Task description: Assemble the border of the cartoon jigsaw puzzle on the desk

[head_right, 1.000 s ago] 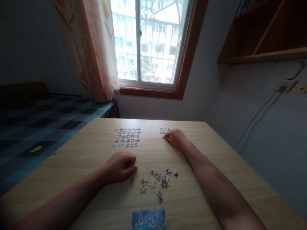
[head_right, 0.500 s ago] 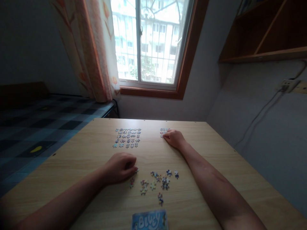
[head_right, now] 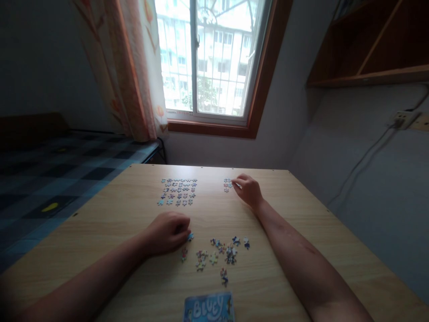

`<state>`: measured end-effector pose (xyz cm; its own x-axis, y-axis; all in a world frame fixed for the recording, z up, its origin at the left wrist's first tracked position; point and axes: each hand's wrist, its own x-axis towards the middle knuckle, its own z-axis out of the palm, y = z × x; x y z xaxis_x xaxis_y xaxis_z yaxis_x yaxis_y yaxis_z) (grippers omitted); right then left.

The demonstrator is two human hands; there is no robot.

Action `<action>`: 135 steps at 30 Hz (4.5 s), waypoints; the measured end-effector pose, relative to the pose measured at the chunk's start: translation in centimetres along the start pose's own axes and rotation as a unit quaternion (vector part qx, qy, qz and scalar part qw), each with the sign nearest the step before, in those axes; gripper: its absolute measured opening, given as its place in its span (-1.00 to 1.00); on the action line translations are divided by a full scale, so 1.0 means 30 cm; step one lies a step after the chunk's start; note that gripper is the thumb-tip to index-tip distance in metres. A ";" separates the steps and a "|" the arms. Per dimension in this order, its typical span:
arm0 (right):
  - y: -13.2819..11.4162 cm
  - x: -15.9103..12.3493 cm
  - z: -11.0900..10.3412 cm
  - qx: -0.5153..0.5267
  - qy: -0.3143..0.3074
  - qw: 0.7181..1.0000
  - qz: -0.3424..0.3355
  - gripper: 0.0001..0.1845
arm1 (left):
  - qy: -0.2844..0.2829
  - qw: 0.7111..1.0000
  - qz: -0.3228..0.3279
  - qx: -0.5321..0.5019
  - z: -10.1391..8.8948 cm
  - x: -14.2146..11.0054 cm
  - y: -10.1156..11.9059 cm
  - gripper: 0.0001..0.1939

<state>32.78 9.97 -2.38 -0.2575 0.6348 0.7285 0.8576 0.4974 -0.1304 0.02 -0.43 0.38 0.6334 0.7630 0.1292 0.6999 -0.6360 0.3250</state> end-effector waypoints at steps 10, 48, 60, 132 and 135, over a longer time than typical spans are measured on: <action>-0.031 -0.015 0.016 0.016 0.056 0.998 0.037 -0.80 | 0.018 0.997 -0.054 0.060 0.026 0.019 0.022 -0.69; -0.235 -0.145 -0.090 0.201 -0.122 0.971 -0.042 -0.70 | -0.003 1.000 0.008 -0.030 0.023 0.006 0.087 -0.59; -0.307 -0.150 -0.103 0.170 -0.181 0.960 -0.131 -0.80 | 0.025 0.999 -0.008 -0.040 0.037 0.011 0.069 -0.58; -0.029 -0.080 -0.016 0.034 -0.162 0.974 0.152 -0.73 | 0.033 0.997 -0.005 -0.068 0.040 0.015 0.064 -0.68; -0.038 -0.081 -0.034 0.055 -0.169 0.973 0.148 -0.73 | 0.023 0.994 -0.003 -0.107 0.028 0.015 0.055 -0.70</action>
<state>32.87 7.26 -3.31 -0.1545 0.9091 0.3869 0.8684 0.3117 -0.3855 1.73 -1.24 0.20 0.6099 0.7744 0.1685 0.6141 -0.5962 0.5171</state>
